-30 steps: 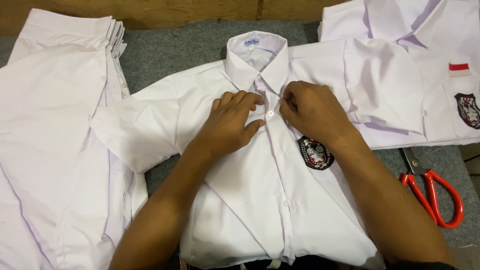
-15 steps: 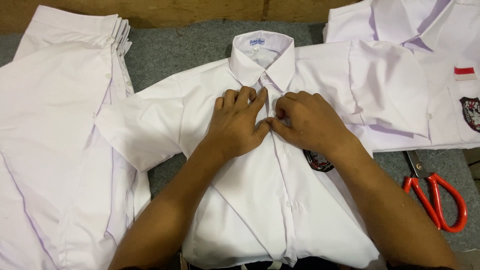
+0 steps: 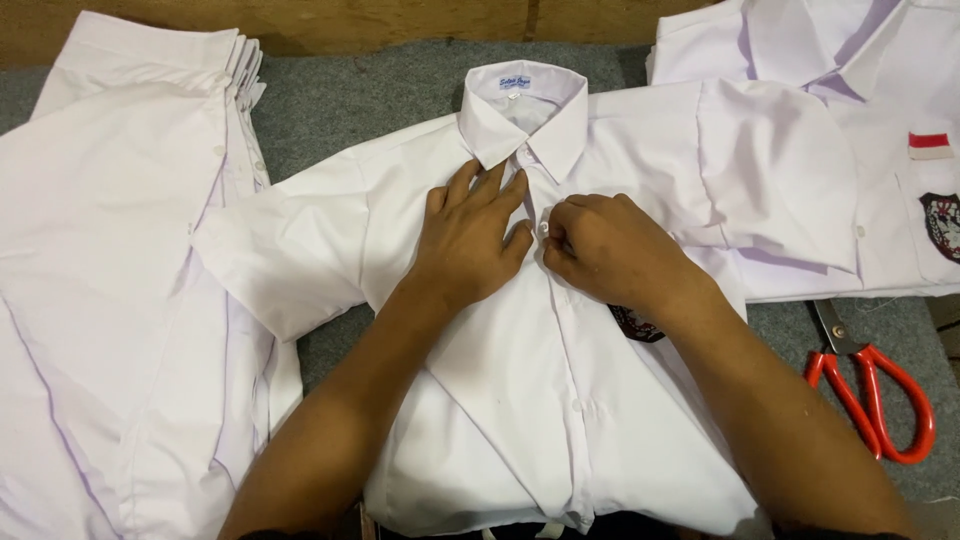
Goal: Buttoning and smoothing a white school shirt on a flat work surface in preparation for folding.
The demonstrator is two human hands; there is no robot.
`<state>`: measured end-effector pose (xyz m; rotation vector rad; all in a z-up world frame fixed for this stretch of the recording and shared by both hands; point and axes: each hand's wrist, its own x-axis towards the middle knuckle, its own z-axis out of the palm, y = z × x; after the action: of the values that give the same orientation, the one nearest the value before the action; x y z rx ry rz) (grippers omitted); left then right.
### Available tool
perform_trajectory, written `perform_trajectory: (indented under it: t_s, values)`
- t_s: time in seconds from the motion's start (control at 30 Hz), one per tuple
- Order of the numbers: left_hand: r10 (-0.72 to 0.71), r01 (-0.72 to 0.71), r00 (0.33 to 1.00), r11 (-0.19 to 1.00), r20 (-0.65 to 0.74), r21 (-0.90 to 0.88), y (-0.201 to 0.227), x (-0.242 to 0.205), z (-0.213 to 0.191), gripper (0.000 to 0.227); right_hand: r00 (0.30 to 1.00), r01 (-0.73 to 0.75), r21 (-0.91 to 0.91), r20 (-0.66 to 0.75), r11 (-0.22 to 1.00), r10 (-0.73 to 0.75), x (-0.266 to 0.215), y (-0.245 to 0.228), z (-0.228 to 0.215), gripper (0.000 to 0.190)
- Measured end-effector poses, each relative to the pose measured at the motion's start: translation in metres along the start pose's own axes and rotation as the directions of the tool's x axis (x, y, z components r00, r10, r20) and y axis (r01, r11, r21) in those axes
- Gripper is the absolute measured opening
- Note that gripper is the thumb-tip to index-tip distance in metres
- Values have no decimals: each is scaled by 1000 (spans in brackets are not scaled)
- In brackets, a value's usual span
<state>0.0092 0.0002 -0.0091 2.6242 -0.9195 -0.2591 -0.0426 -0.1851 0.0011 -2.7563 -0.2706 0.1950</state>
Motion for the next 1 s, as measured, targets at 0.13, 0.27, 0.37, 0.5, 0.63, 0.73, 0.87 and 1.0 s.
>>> perform_trajectory:
  t_s: [0.13, 0.27, 0.37, 0.5, 0.63, 0.73, 0.87, 1.0]
  values:
    - [-22, 22, 1000, 1000, 1, -3, 4, 1, -1, 61, 999, -21, 24, 25, 999, 21, -2, -10, -9, 25]
    - [-81, 77, 995, 994, 54, 76, 7, 4, 2, 62, 999, -11, 22, 31, 1000, 10, -2, -12, -12, 24]
    - [-124, 110, 988, 984, 97, 141, 9, 5, 3, 64, 999, -7, 22, 44, 1000, 7, -2, -12, -11, 23]
    - [-168, 148, 977, 978, 131, 149, 11, 5, 4, 65, 999, -28, 16, 44, 999, 28, -2, -13, -11, 25]
    - [-160, 140, 977, 980, 140, 140, 10, 4, 3, 64, 999, -35, 37, 30, 999, 34, -2, -12, -11, 27]
    - [-143, 121, 979, 981, 144, 151, 7, 4, 5, 64, 997, -80, 83, 25, 993, 79, -4, -16, -14, 27]
    - [-132, 114, 981, 985, 139, 132, 5, 2, 5, 62, 990, -135, 96, -29, 986, 138, -4, -18, -10, 26]
    - [-157, 141, 979, 982, 128, 122, 7, 2, 4, 62, 991, -130, 64, -30, 989, 132, -5, -24, -11, 22]
